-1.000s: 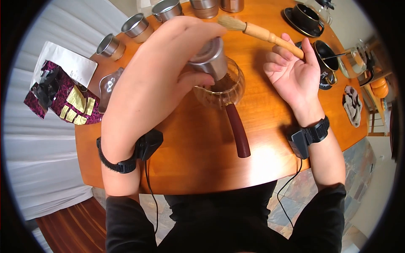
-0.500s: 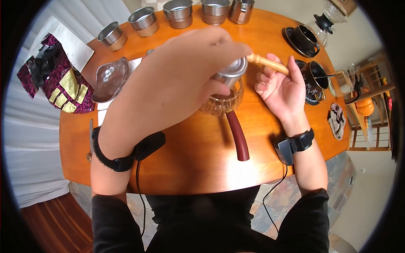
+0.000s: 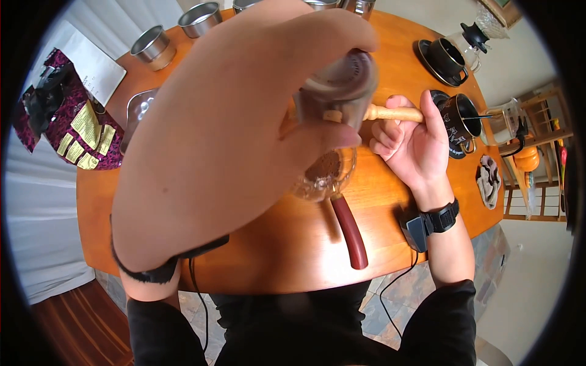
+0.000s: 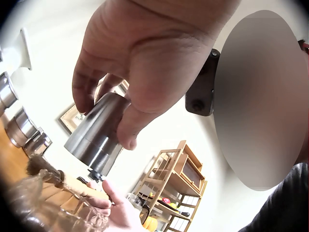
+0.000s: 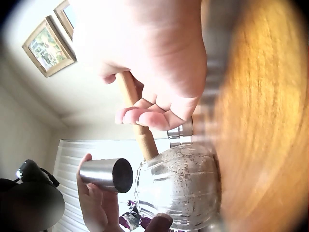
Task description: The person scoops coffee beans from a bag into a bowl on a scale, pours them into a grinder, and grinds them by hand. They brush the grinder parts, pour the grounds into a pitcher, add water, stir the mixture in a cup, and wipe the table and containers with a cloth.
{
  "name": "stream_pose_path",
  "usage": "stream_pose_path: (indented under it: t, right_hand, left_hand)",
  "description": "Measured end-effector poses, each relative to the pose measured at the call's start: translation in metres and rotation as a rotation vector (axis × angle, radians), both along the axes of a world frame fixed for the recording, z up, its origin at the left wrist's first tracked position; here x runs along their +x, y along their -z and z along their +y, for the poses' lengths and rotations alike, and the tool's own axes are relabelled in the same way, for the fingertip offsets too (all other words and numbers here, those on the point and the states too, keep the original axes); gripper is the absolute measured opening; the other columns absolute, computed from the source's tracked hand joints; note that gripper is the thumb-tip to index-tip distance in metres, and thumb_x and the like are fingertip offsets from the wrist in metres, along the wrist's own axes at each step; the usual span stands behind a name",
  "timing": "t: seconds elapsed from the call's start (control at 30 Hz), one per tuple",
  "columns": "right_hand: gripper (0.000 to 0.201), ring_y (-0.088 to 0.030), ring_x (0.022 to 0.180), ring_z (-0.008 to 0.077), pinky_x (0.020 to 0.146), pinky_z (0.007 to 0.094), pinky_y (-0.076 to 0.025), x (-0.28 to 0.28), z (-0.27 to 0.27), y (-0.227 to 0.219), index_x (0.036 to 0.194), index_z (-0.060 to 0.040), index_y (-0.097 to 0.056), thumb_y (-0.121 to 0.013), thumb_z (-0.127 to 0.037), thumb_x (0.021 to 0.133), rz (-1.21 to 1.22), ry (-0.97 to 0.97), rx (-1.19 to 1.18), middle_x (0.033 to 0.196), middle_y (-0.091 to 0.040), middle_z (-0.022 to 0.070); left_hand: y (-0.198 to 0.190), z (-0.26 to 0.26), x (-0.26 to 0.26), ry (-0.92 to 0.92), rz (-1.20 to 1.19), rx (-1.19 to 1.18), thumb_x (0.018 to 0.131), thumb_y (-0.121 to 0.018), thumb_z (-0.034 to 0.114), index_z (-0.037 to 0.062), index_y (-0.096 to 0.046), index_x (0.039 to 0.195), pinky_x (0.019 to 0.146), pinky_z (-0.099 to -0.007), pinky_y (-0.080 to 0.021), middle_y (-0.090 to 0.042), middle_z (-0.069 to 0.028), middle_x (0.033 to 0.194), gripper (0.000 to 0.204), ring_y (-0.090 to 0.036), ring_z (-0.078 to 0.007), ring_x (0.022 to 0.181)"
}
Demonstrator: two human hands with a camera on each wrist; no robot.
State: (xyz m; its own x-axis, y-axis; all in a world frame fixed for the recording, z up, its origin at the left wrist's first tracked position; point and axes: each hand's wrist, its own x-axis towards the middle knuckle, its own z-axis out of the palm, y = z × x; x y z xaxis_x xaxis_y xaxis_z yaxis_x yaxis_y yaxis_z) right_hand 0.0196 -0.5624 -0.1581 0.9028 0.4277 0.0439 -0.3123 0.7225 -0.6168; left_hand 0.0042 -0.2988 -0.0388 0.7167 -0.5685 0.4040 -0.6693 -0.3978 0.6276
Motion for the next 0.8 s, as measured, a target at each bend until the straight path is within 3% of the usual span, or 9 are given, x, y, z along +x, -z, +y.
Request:
stream_pose_path:
  t: [0.27,0.33,0.63,0.8]
  right_hand:
    - [0.062,-0.048,0.067,0.0192,0.064,0.0302,-0.04,-0.002,0.0,-0.005,0.119,-0.0018,-0.061,-0.027,-0.051,0.106,0.042,0.024,0.037,0.07,-0.054,0.0078]
    - [0.062,-0.048,0.068,0.0194,0.065,0.0303,-0.04,-0.003,0.0,-0.005,0.121,-0.0016,-0.06,-0.027,-0.051,0.106,0.068,0.085,-0.057,0.071,-0.054,0.0079]
    - [0.061,-0.048,0.07,0.0198,0.067,0.0309,-0.041,-0.001,-0.004,-0.004,0.124,0.0002,-0.057,-0.028,-0.051,0.106,0.046,0.103,-0.07,0.075,-0.057,0.0092]
    - [0.061,-0.048,0.071,0.0195,0.068,0.0309,-0.041,0.0,-0.006,-0.004,0.126,0.0008,-0.056,-0.029,-0.05,0.106,0.038,0.019,0.044,0.076,-0.056,0.0088]
  left_hand:
    - [0.03,-0.002,-0.005,-0.022,-0.08,0.178,0.068,-0.076,-0.003,0.0079,-0.058,0.127,0.084,-0.0304,-0.049,-0.058,-0.008,0.112,0.063,-0.059,-0.0203,0.097]
    - [0.035,-0.003,-0.003,-0.029,-0.096,0.194,0.068,-0.076,-0.003,0.0074,-0.057,0.128,0.085,-0.0304,-0.049,-0.058,-0.008,0.112,0.063,-0.059,-0.0201,0.098]
    - [0.046,-0.009,-0.008,-0.043,-0.125,0.247,0.068,-0.074,-0.003,0.0051,-0.055,0.13,0.088,-0.0303,-0.048,-0.058,-0.0082,0.115,0.066,-0.058,-0.0194,0.101]
    - [0.046,-0.011,-0.007,-0.042,-0.133,0.258,0.067,-0.072,-0.004,0.0038,-0.053,0.131,0.089,-0.0303,-0.048,-0.057,-0.0083,0.116,0.067,-0.058,-0.019,0.103]
